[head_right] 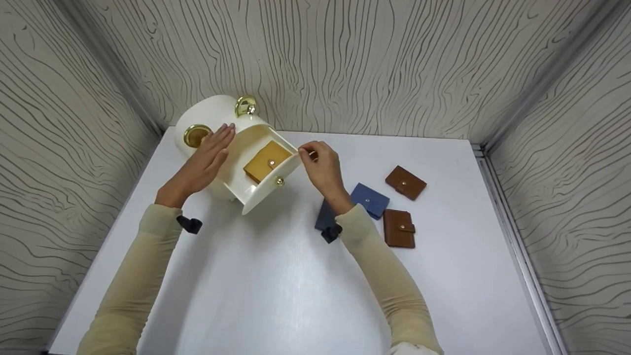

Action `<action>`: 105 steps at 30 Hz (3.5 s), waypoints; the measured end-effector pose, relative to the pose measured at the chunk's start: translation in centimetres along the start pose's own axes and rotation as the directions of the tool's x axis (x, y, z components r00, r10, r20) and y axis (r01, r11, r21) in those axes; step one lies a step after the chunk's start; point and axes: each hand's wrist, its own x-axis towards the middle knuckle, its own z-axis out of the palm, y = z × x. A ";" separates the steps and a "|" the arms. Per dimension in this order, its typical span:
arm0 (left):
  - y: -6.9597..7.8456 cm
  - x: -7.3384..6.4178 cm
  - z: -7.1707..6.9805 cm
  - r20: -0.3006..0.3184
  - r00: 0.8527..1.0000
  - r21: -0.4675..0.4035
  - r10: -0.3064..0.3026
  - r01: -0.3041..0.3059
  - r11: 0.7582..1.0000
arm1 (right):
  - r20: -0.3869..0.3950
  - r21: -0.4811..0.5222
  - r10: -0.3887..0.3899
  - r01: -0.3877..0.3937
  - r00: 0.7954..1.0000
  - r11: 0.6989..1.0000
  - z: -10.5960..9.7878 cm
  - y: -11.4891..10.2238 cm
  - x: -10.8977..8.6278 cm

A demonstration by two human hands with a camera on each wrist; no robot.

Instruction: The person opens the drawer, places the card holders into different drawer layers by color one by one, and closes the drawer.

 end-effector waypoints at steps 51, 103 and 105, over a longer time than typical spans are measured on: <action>-0.3 -0.1 0.2 -0.013 1.000 -0.003 0.003 -0.003 1.000 | 0.280 0.121 0.148 -0.188 0.948 0.975 4.8 2.2 -5.3; 0.1 0.1 -0.1 0.004 1.000 -0.070 -0.019 0.019 0.997 | 0.271 0.169 0.163 -0.213 0.949 0.962 6.1 0.6 -5.0; 0.1 0.1 -0.1 -0.001 1.000 -0.069 -0.016 0.016 0.997 | 0.273 0.173 0.158 -0.210 0.949 0.962 6.1 0.4 -4.9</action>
